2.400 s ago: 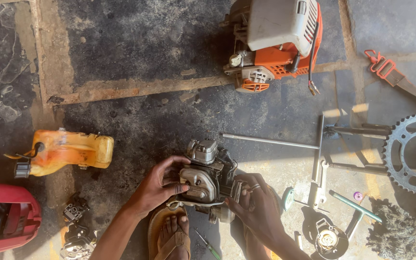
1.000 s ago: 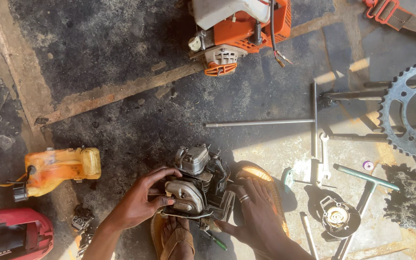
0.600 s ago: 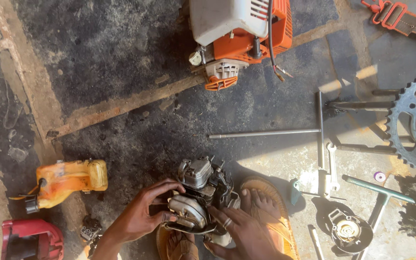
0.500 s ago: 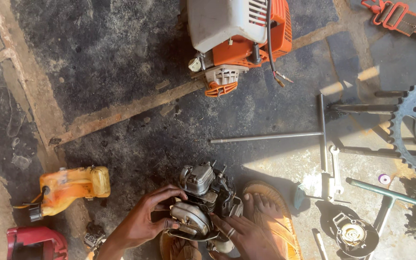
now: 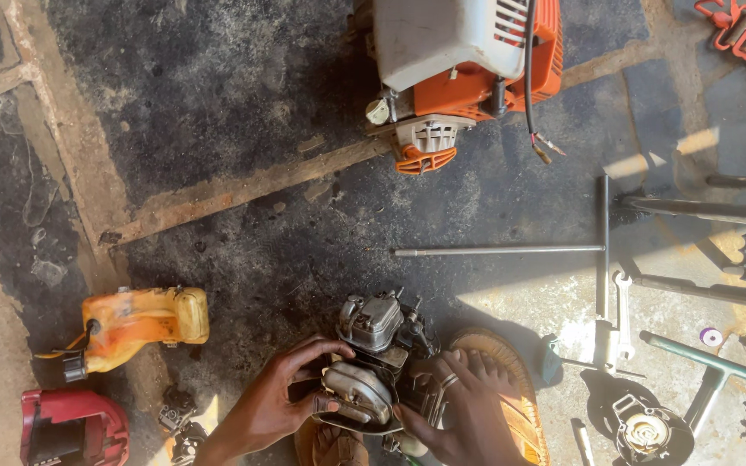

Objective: The person assembles a small engine by attaching a metal cover and tightening bolts with a T-wrench. They then attach a carburetor to the engine block and secure it by hand.

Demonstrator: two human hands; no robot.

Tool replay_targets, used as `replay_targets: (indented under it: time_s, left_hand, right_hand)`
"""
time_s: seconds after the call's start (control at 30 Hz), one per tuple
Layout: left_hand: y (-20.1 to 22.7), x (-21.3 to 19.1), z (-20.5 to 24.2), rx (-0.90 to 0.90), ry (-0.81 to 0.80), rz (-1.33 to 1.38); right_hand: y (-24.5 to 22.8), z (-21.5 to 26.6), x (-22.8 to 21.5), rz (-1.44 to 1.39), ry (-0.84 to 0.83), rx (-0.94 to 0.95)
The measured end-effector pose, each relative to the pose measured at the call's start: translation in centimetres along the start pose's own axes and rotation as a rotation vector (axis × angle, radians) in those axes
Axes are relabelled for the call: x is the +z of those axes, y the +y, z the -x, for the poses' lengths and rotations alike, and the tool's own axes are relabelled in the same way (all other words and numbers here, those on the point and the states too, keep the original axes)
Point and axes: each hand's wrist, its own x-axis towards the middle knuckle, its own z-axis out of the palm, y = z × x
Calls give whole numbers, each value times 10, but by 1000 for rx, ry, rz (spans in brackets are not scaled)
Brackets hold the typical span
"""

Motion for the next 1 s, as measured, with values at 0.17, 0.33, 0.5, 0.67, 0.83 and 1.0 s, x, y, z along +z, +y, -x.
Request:
replay_targets:
  time_s: [0.17, 0.33, 0.5, 0.67, 0.83, 1.0]
  left_hand:
    - [-22, 2, 1, 101, 28, -42]
    - [-33, 6, -4, 337, -14, 114]
    - [-27, 3, -6, 306, -64, 213]
    - [-26, 3, -7, 256, -92, 267]
    - [-39, 6, -5, 298, -28, 233]
    - [-45, 16, -3, 191, -104, 384]
  right_hand:
    - [-28, -9, -18, -118, -223, 125]
    - [-65, -25, -36, -20, -282, 206]
    - [-77, -31, -41, -161, -380, 347]
    - [-74, -26, -23, -161, -285, 335]
    - [-64, -19, -7, -355, -226, 401]
    - [-64, -15, -5, -200, -262, 393]
